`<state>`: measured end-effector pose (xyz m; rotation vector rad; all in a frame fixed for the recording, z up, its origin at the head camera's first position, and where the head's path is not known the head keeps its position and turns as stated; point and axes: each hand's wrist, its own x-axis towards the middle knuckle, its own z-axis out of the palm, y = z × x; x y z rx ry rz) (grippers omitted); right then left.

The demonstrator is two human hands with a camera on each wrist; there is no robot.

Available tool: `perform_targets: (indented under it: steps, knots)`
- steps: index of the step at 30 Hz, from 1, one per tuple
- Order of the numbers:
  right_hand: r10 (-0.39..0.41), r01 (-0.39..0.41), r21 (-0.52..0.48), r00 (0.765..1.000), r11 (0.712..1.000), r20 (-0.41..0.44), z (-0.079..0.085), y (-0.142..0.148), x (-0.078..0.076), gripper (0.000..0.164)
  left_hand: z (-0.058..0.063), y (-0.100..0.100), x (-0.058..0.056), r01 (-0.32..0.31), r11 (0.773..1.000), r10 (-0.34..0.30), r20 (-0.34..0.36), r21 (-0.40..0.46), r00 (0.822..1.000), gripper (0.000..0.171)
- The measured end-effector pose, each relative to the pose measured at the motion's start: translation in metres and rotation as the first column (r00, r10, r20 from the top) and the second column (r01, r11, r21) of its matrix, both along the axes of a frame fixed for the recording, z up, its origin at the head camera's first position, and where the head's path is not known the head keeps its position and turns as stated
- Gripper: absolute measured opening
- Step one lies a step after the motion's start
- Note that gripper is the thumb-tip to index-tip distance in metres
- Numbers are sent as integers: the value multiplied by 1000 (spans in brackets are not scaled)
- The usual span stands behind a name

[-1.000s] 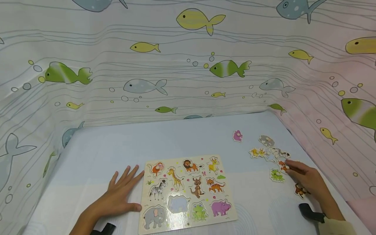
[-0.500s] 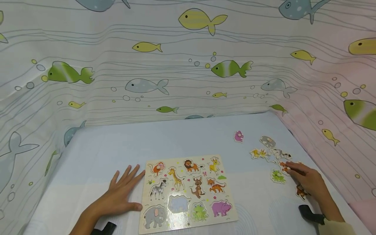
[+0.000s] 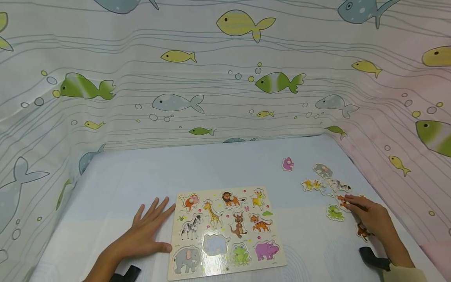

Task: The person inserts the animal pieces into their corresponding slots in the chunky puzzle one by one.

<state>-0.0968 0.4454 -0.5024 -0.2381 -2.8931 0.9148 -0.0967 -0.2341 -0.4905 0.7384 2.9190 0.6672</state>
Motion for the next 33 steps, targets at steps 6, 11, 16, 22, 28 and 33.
perform_targets:
  steps: [6, 11, 16, 22, 28, 33]
  knots:
    - [-1, 1, 9, 1000, 1000, -2, 1, -2, 1, 42, -1, 0, -1, -1, 1000, 1, 3, -3, 1000, 112]
    - [14, -13, 29, 1000, 999, -10, 3, -3, 3, 41, -1, 0, -1, -1, 1000, 1, 7, -8, 1000, 112]
    - [46, -40, 86, 997, 995, -64, 7, -4, 2, 35, 0, 0, 0, -1, 1000, 1, 11, -3, 1000, 112]
    - [48, -26, 167, 991, 986, -124, 7, -5, -1, 29, 1, 0, 1, -2, 1000, 2, 10, 1, 1000, 112]
    - [59, -33, 163, 985, 986, -159, 13, -8, -1, 28, 1, 0, 1, 1, 1000, -1, 18, -2, 1000, 112]
    - [72, -50, 163, 988, 985, -135, 23, -23, -2, 30, 1, 0, 0, 1, 1000, -1, 17, -1, 1000, 112]
